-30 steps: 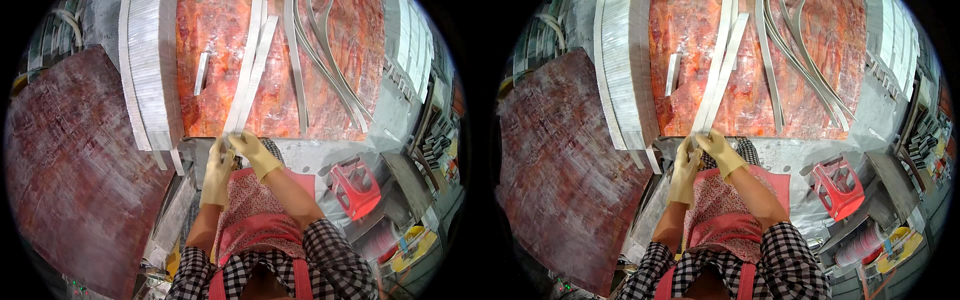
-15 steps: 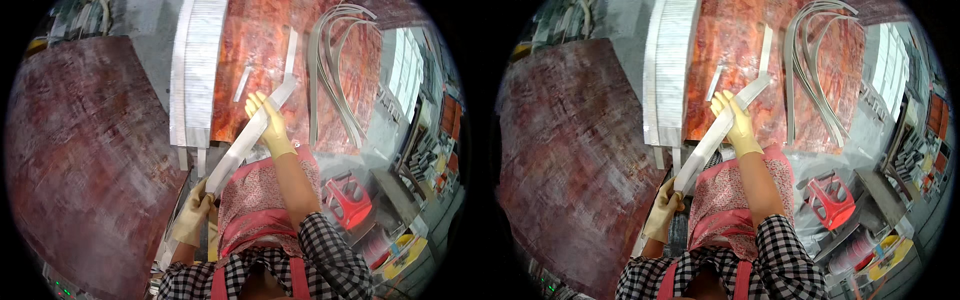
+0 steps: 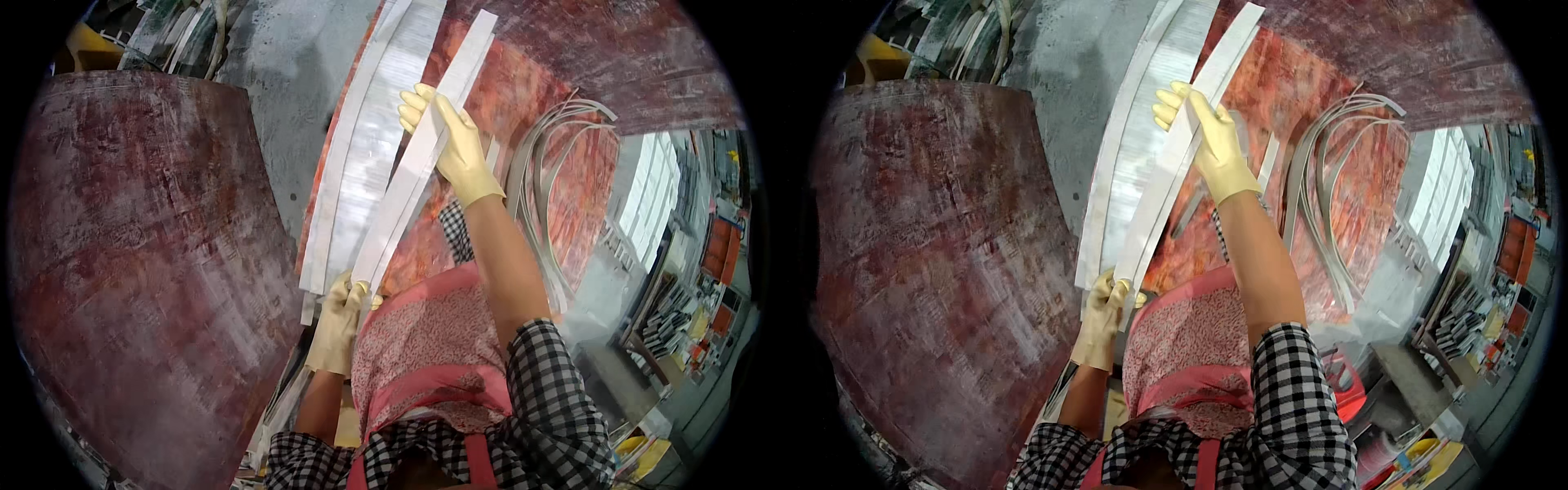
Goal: The person picks up white plastic sheets from a conveyor belt and stacks them on a nearby table. They handle the sheets one at a time, aligning them before placing them in a growing pile.
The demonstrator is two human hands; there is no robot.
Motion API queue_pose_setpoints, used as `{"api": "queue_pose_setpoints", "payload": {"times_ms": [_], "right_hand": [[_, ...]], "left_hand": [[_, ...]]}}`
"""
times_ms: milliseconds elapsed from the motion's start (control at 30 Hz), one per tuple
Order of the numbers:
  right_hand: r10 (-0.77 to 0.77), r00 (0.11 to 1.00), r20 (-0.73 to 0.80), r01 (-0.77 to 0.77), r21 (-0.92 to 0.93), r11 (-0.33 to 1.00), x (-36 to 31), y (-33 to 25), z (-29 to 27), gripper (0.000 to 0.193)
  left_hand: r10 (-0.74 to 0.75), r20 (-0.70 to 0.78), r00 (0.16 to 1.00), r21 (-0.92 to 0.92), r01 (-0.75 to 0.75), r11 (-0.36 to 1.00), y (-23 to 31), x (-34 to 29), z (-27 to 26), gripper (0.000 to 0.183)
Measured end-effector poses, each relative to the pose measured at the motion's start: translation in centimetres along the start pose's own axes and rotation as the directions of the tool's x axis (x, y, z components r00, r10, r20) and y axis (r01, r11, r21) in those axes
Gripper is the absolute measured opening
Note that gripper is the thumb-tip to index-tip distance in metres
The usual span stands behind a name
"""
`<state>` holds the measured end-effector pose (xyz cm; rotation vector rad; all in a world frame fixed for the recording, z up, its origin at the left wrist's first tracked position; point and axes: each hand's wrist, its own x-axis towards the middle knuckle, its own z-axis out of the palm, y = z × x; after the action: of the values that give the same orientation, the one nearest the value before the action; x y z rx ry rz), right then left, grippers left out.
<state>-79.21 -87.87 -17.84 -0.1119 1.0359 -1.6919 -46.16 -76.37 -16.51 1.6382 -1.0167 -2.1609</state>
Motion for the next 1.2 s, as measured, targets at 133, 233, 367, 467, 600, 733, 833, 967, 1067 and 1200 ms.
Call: {"api": "queue_pose_setpoints", "payload": {"times_ms": [133,233,367,467,600,733,833,967,1067,1200], "right_hand": [[-0.008,0.993,0.118,0.006,0.018,1.000,8.9,-3.0,1.2,0.049],[-0.041,0.972,0.231,0.033,0.040,0.999,16.7,-5.1,0.7,0.048],[0.011,0.990,0.137,-0.006,-0.043,0.999,23.9,-5.1,-2.9,0.048],[0.159,0.985,-0.063,-0.168,-0.186,0.968,24.0,-2.4,-5.8,0.044],[0.271,0.936,-0.225,-0.320,-0.226,0.920,20.8,1.0,-7.0,0.034],[0.383,0.867,-0.319,-0.468,-0.255,0.846,17.4,2.4,-6.8,0.028],[0.473,0.840,-0.267,-0.535,-0.252,0.806,15.5,3.2,-6.8,0.022],[0.517,0.813,-0.267,-0.559,-0.115,0.821,14.6,4.5,-6.9,0.010],[0.489,0.846,-0.210,-0.498,0.012,0.867,14.7,4.9,-7.3,0.014],[0.431,0.889,-0.154,-0.434,0.020,0.901,15.8,4.3,-8.2,0.029]], "left_hand": [[-0.070,-0.046,0.996,0.098,0.074,0.992,6.0,5.9,4.2,0.050],[-0.092,-0.072,0.993,0.137,0.101,0.985,9.9,12.2,7.1,0.048],[0.062,-0.099,0.993,-0.071,-0.069,0.995,11.4,20.2,11.2,0.052],[0.147,-0.117,0.982,-0.057,-0.154,0.986,10.6,24.5,11.8,0.056],[0.084,-0.082,0.993,-0.037,-0.087,0.996,9.3,26.6,10.8,0.057],[0.045,-0.052,0.998,0.028,-0.044,0.999,9.6,27.3,9.9,0.054],[-0.028,-0.160,0.987,0.143,0.052,0.988,10.9,27.8,10.1,0.050],[0.095,-0.255,0.962,0.195,-0.045,0.980,12.2,25.9,10.4,0.050],[0.179,-0.241,0.954,0.078,-0.165,0.983,12.1,22.2,9.3,0.055],[0.140,-0.307,0.941,0.167,-0.092,0.982,10.1,17.6,7.0,0.049]]}}
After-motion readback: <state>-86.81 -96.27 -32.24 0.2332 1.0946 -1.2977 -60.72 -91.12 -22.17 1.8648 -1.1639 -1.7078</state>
